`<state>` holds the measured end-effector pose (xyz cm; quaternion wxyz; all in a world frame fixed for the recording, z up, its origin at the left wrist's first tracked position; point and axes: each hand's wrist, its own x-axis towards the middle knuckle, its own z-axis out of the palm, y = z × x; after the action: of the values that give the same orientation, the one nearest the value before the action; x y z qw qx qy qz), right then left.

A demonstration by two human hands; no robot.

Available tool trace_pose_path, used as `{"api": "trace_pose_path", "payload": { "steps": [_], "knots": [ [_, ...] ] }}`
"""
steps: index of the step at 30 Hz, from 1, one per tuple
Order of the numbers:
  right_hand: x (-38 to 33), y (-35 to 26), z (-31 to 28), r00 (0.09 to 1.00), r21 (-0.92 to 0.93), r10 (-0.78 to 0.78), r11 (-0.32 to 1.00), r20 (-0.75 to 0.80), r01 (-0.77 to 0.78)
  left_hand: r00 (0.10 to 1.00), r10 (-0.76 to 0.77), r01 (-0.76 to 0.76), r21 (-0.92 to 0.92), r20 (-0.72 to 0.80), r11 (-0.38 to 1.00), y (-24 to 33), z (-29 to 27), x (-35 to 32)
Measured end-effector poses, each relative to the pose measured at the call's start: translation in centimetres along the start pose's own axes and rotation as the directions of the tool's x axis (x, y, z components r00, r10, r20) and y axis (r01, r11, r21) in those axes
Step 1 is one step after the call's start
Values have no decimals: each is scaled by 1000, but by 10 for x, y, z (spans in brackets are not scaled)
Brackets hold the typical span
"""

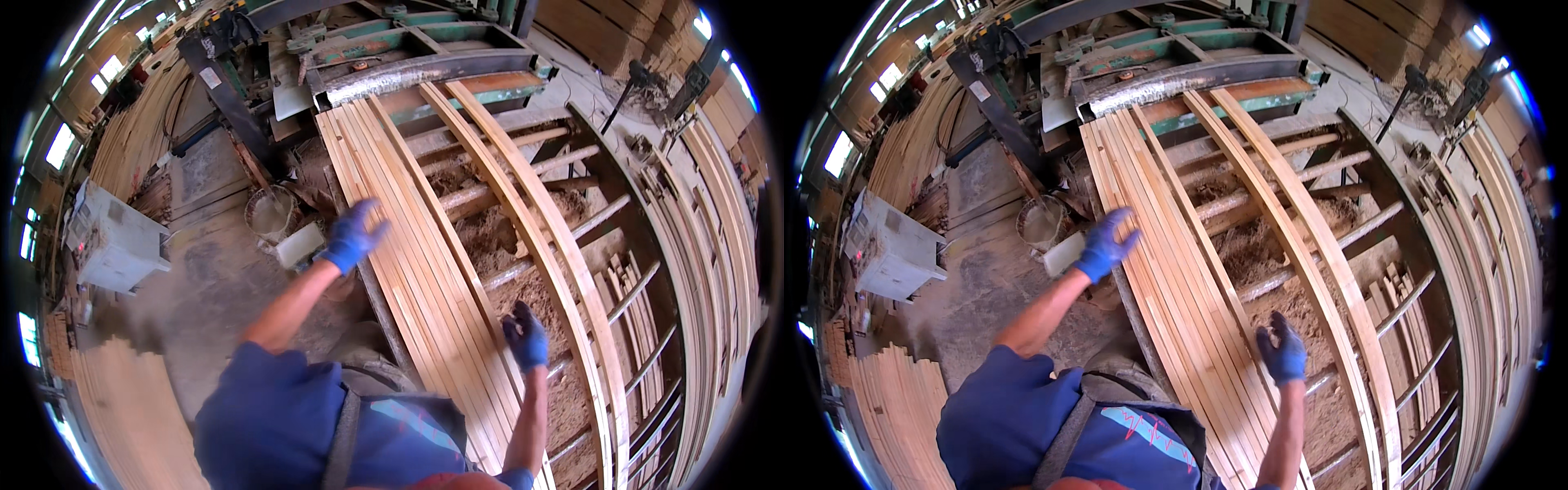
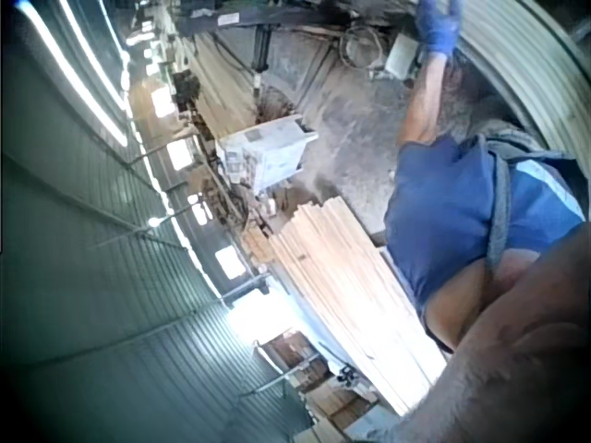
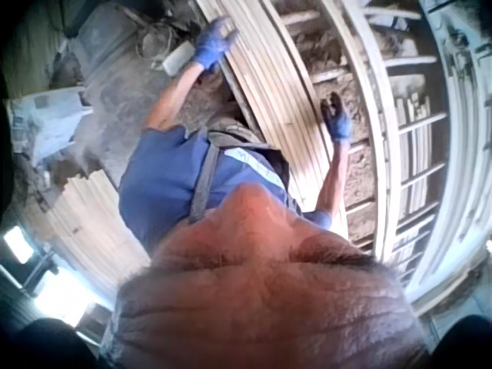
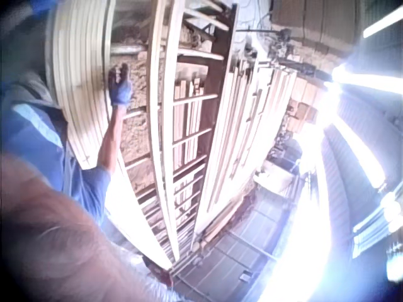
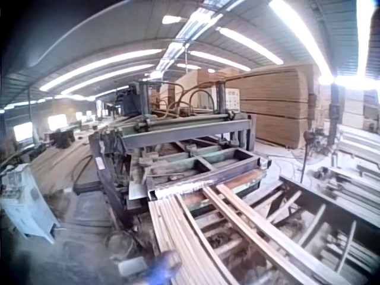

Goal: The person picks up wooden planks from a stack and places them onto a metal rack. They then use a brush to apply a white substance, likely glue, to the surface of the planks. The person repeats this process for multiple planks, handling them one at a time.

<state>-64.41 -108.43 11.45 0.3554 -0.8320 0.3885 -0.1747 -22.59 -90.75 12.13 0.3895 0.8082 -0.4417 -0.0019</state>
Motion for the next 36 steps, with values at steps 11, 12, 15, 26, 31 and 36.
{"api": "trace_pose_path", "payload": {
  "steps": [11,12,15,26,31,36],
  "knots": [
    [147,-83,143,856,-228,163,972,491,-54,682,-688,662,-612,250,433,-249,-78,123],
    [158,-90,140,872,-194,172,977,458,-91,689,-664,653,-647,291,394,-227,-102,165],
    [162,-97,119,712,-113,205,978,672,-176,635,-613,693,-698,471,181,-250,-60,171],
    [218,-114,152,623,273,104,835,775,-478,595,-688,672,-726,416,143,-289,-20,225],
    [237,-70,133,608,286,166,767,776,-574,591,-715,626,-772,374,114,-270,-23,229],
    [238,-69,117,617,141,303,813,726,-565,603,-707,603,-791,369,101,-264,-21,228]
  ]
}}
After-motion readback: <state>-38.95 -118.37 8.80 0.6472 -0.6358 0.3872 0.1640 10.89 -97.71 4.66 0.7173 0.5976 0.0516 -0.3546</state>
